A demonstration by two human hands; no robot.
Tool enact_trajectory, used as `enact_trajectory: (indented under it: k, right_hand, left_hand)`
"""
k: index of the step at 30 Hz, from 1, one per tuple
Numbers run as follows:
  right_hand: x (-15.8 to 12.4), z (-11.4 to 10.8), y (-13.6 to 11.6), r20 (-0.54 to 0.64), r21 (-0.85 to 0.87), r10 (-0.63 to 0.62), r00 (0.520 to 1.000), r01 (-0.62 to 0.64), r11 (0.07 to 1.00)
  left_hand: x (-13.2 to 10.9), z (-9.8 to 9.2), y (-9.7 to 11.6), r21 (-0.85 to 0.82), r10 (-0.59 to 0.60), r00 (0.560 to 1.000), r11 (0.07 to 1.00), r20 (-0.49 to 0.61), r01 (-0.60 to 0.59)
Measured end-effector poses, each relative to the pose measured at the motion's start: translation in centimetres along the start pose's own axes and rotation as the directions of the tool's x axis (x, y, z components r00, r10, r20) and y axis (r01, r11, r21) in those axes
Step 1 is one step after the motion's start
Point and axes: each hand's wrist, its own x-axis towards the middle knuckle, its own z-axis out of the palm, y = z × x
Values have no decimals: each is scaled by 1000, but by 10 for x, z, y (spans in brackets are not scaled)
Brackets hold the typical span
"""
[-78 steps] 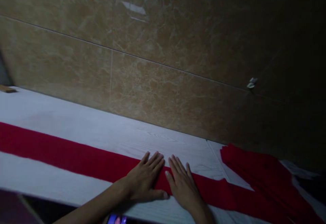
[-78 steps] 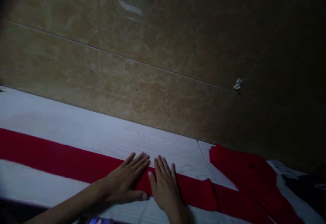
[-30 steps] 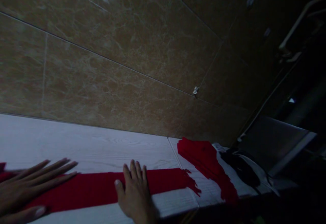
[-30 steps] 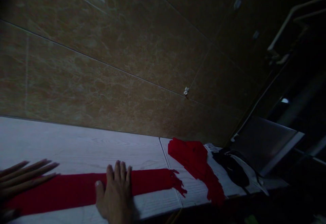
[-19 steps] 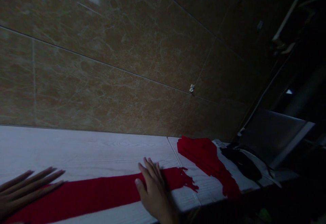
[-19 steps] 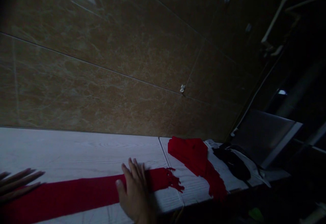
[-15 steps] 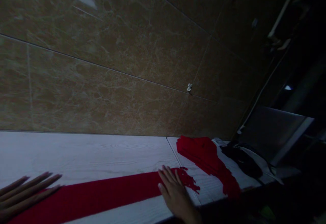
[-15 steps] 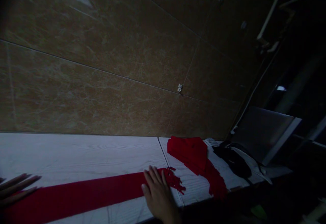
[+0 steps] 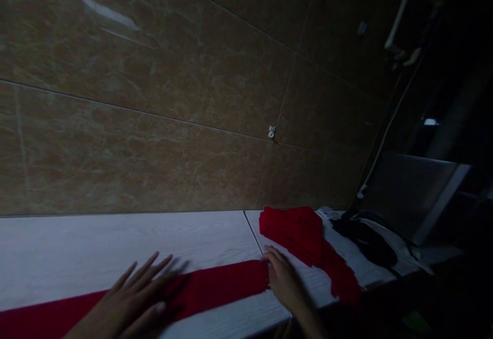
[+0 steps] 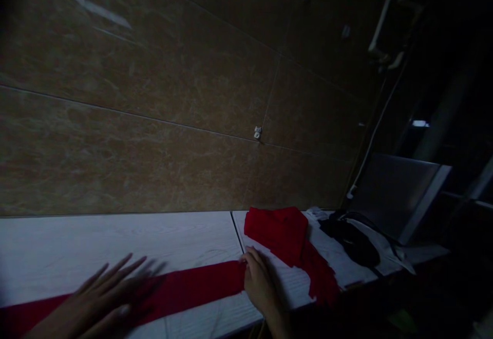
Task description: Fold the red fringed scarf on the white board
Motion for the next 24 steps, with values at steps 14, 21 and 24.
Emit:
enact_trajectory:
  k: [14,21,24]
  right_hand:
    - [9,-7,9,20,-94,41,999,-39,995]
    - [12,-9,13,73,-246,122,990,-101,964]
    - [16,-15,12,81,-268,114,990,-89,959]
  left_hand:
    - [11,43,35,18,121,992,993,-34,-120]
    - [14,41,38,13,110,994,994,-24,-110]
    - [13,42,39,5,105,994,994,-28,-105]
